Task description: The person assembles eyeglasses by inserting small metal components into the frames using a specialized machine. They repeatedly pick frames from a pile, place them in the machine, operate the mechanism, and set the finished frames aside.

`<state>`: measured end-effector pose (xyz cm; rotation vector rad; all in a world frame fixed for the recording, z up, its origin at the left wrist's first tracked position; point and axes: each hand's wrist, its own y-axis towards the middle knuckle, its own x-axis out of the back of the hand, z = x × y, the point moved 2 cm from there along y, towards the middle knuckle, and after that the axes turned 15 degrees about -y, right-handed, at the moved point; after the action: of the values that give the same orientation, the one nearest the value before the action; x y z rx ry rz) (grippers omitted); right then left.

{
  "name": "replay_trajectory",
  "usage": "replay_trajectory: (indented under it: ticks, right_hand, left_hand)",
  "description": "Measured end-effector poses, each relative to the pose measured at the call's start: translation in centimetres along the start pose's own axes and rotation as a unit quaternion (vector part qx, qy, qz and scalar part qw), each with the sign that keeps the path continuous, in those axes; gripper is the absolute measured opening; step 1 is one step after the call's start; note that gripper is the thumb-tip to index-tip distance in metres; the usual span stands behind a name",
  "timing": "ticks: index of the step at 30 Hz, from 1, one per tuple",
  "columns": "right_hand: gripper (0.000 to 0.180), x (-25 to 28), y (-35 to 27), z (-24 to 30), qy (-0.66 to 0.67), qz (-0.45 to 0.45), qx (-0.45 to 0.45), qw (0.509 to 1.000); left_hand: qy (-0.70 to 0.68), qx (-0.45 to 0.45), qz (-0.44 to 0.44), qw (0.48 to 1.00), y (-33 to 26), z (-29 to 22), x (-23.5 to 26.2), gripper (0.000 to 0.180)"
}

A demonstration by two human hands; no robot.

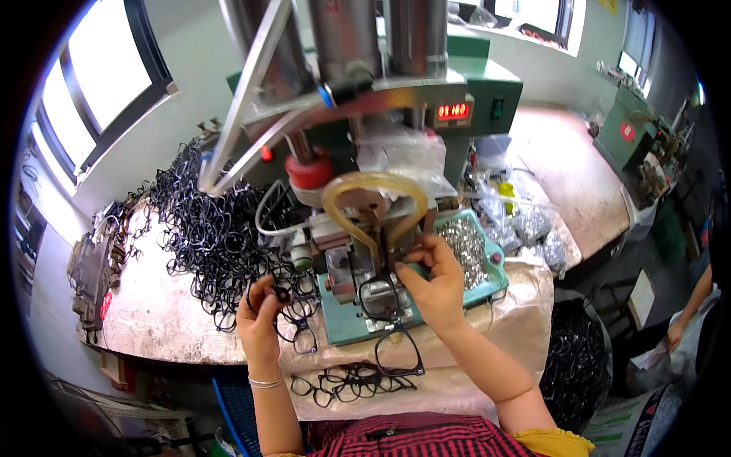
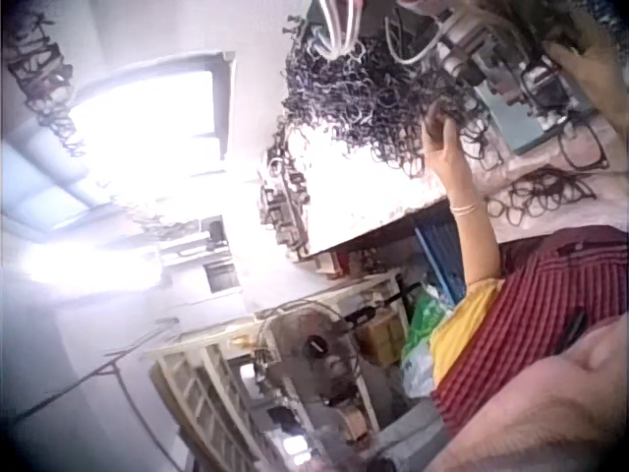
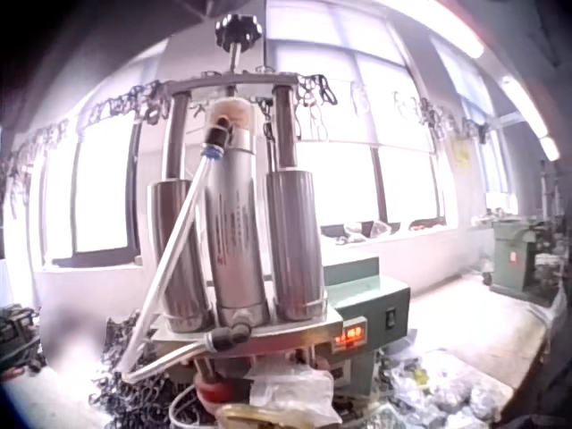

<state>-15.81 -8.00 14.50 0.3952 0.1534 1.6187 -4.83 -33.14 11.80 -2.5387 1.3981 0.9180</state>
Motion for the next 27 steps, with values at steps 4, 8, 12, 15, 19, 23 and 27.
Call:
replay_trajectory:
  ticks: [4,8,12,15,19,23,27]
  right_hand:
    - [0.044,-0.5,0.1,-0.1,0.071,0.017,-0.027,0.997]
    - [0.047,-0.9,0.3,0.9,0.155,0.052,-0.052,0.985]
    - [0.048,-1.6,-0.5,2.3,0.246,0.035,-0.087,0.965]
    - [0.048,-1.6,-0.2,2.2,0.181,0.045,-0.072,0.980]
    - [0.052,-1.6,-0.1,1.9,0.152,0.075,-0.030,0.985]
    - [0.059,-2.1,-0.3,1.1,0.127,0.046,0.002,0.991]
    - [0.061,-2.1,-0.6,0.7,0.137,0.029,-0.008,0.990]
  left_hand:
    - [-0.043,-0.032,0.097,0.994,-0.6,-0.8,-2.1,0.038]
    - [0.134,-0.326,0.235,0.906,-1.0,-5.8,-9.2,0.026]
    - [0.204,-0.339,0.164,0.904,0.7,-6.9,-12.9,0.029]
    - [0.164,-0.328,0.141,0.920,0.5,-6.5,-12.9,0.032]
    - [0.194,-0.338,0.150,0.908,0.5,-6.7,-13.5,0.028]
    - [0.197,-0.351,0.154,0.902,0.6,-6.7,-13.6,0.026]
    - [0.205,-0.339,0.139,0.908,0.4,-6.7,-13.6,0.025]
